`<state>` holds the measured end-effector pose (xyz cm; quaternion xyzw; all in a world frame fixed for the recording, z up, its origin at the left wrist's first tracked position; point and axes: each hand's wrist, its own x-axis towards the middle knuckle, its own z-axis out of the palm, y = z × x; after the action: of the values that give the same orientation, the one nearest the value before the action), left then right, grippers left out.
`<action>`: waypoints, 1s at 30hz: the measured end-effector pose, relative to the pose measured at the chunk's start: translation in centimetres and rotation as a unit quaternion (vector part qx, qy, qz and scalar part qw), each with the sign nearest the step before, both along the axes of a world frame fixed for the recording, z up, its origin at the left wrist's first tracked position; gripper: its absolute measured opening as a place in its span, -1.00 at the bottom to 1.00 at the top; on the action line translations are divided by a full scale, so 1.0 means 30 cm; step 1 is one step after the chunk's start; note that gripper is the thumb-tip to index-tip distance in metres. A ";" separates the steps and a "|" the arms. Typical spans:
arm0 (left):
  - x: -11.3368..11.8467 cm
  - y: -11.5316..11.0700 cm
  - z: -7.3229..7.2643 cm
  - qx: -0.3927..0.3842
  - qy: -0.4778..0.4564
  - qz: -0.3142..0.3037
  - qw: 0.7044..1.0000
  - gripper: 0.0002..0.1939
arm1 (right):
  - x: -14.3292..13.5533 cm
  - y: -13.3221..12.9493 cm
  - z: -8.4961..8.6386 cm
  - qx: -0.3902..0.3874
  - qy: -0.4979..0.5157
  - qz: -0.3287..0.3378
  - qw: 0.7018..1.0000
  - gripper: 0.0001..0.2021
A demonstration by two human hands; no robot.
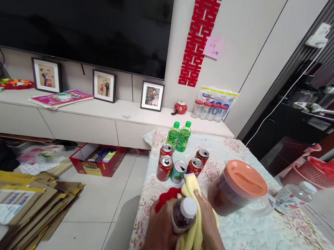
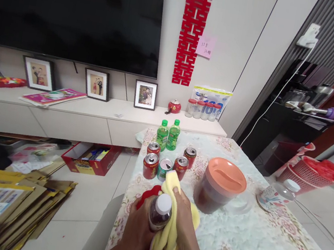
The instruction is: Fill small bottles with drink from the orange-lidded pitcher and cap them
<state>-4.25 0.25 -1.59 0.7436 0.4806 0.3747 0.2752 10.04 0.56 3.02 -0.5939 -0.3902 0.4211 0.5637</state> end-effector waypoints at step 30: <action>-0.016 0.007 0.016 0.018 0.093 -0.039 0.995 -0.47 | -0.087 -0.236 -0.039 0.182 -0.414 -0.123 0.883 -0.48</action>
<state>-4.71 0.47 -1.10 0.7983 0.4678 0.3018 0.2299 7.44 -6.52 1.85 -0.6442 -0.5818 -0.0146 0.4963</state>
